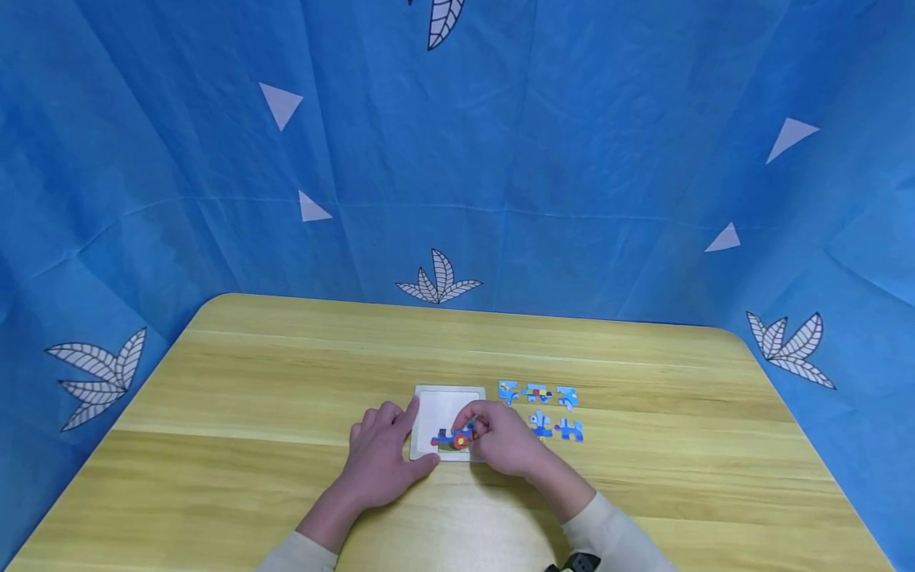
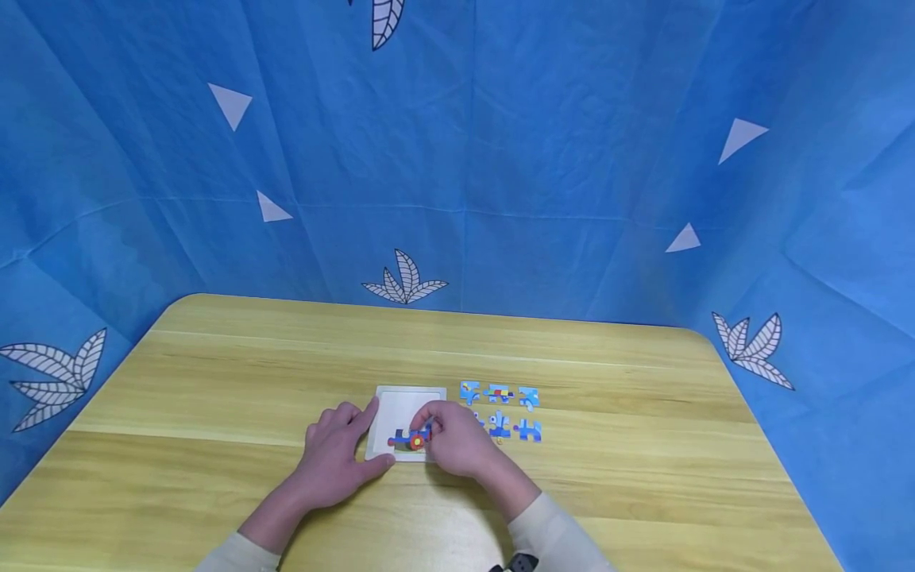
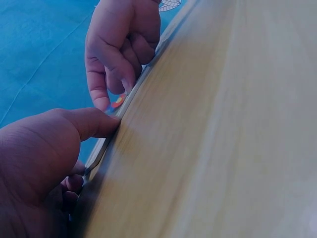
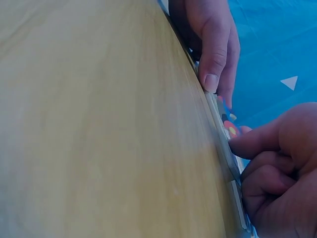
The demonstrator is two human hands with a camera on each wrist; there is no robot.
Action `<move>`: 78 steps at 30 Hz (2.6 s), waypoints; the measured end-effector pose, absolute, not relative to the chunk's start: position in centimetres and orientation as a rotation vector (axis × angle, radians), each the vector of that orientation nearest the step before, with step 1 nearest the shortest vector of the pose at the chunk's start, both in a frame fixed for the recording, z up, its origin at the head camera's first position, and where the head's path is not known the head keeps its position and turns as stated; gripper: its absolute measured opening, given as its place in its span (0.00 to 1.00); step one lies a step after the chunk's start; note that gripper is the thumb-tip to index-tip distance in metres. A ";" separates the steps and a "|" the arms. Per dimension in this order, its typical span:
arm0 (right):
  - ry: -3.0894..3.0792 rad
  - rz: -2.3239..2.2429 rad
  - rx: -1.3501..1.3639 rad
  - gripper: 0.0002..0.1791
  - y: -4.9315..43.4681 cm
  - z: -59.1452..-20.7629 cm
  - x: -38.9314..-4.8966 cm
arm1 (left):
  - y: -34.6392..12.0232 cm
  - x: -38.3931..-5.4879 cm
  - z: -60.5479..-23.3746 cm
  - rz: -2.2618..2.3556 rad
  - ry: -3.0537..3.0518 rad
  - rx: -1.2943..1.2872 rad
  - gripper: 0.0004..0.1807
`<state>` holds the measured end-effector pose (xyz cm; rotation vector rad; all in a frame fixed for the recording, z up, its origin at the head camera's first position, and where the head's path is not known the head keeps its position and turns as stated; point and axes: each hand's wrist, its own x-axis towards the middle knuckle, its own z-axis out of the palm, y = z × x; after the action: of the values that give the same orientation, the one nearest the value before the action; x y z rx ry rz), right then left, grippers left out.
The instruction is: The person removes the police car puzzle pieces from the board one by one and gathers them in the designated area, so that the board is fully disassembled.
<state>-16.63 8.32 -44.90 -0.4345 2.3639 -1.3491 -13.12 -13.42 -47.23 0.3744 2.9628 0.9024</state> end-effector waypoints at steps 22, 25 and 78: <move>2.443 -1.305 -0.411 0.12 8.7 -44.8 -16.2 | -13.3 -13.3 -47.3 0.898 2.958 0.380 0.49; 2.468 -1.306 -0.414 0.09 8.9 -44.6 -16.2 | -13.0 -13.4 -47.2 0.904 2.958 0.394 0.49; 2.642 -1.159 -0.586 0.13 8.0 -45.2 -16.0 | -13.2 -13.0 -47.3 0.896 2.978 0.377 0.47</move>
<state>-15.96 8.04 -45.16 -0.5863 2.6424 -1.1588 -13.03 -13.21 -47.34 0.3770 2.9781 0.8964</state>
